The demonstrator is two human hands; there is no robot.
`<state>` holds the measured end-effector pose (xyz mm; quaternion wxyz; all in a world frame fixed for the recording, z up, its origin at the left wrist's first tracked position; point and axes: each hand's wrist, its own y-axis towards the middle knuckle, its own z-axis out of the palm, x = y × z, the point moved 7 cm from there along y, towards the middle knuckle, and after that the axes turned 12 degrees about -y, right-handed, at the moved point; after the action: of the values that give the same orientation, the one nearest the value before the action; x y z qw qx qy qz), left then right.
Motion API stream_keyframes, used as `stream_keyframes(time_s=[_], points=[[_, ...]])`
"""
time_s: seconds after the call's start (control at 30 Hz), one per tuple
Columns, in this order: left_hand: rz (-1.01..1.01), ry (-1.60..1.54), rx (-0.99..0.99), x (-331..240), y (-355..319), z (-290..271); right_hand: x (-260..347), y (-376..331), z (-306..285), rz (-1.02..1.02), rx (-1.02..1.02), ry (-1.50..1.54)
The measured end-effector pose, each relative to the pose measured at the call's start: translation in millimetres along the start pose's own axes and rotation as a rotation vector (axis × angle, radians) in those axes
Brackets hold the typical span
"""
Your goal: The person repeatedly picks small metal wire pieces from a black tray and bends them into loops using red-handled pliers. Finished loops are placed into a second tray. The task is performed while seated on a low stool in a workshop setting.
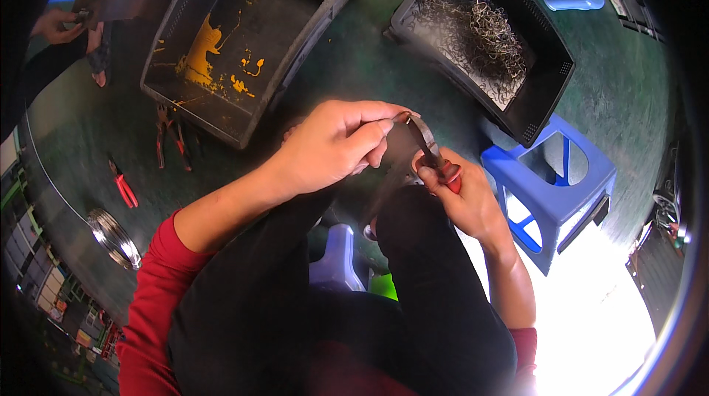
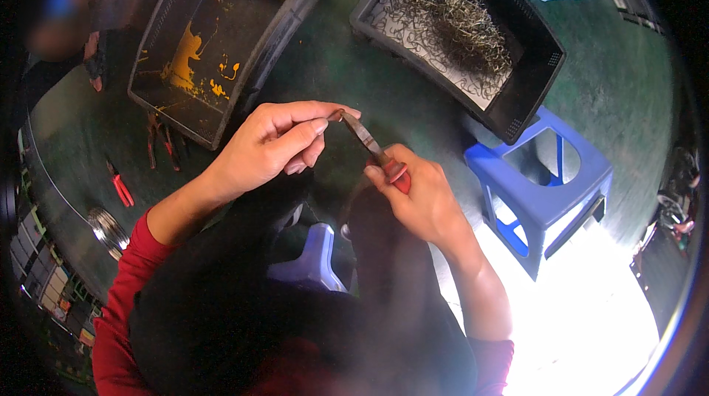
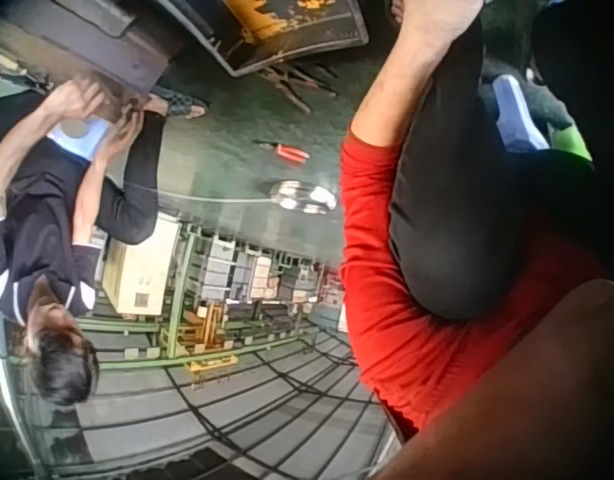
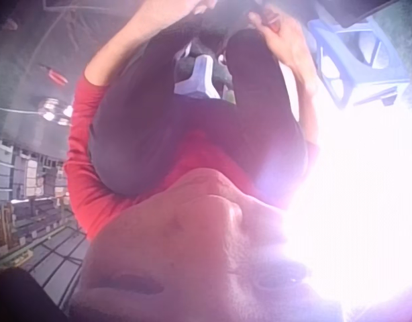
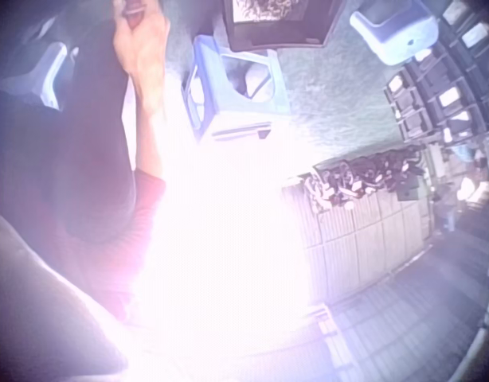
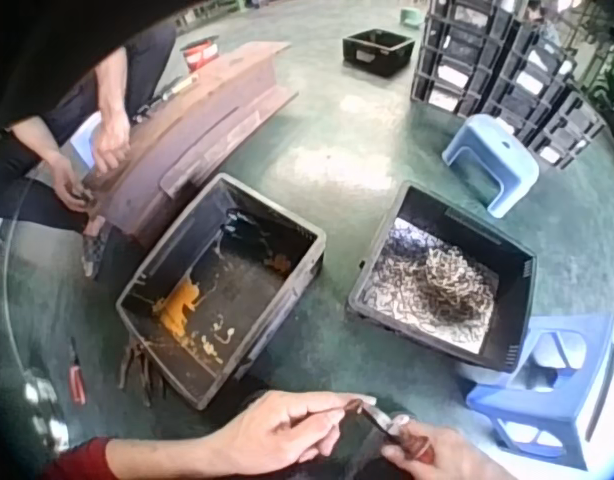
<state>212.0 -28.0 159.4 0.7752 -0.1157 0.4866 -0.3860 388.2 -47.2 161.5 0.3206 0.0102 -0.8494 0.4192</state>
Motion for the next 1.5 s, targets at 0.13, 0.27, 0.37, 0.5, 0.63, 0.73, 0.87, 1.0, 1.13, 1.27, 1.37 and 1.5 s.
stream_keyframes(time_s=[0.13,0.27,0.37,0.5,0.63,0.73,0.87,1.0,1.13,1.27,1.37,1.5], points=[[0.037,-0.014,-0.048,0,-4,3,5,0,-5,-0.018,-0.033,-0.062],[0.044,-0.061,-0.063,1,-5,5,8,2,-5,-0.062,-0.086,-0.068],[0.038,-0.097,-0.081,2,-6,6,8,3,-6,-0.104,-0.138,-0.065],[0.046,-0.101,-0.097,3,-6,7,6,4,-4,-0.145,-0.206,-0.053],[0.033,-0.088,-0.125,5,-7,5,3,6,-4,-0.132,-0.275,-0.122],[0.033,-0.064,-0.094,5,-4,2,-2,10,-3,-0.156,-0.187,-0.121],[0.051,-0.001,-0.073,7,9,-7,-17,20,4,-0.089,0.107,0.016],[0.06,-0.016,-0.069,7,17,-17,-16,20,3,-0.09,0.15,0.007],[0.091,-0.036,-0.147,2,14,-27,-5,11,-9,-0.124,-0.025,-0.073],[0.151,-0.038,-0.198,-3,12,-29,4,-2,-13,-0.101,-0.217,-0.343],[0.186,-0.043,-0.2,-5,13,-27,9,-6,-12,-0.115,-0.266,-0.446],[0.14,-0.028,-0.242,-6,9,-29,14,-8,-13,-0.133,-0.291,-0.526]])
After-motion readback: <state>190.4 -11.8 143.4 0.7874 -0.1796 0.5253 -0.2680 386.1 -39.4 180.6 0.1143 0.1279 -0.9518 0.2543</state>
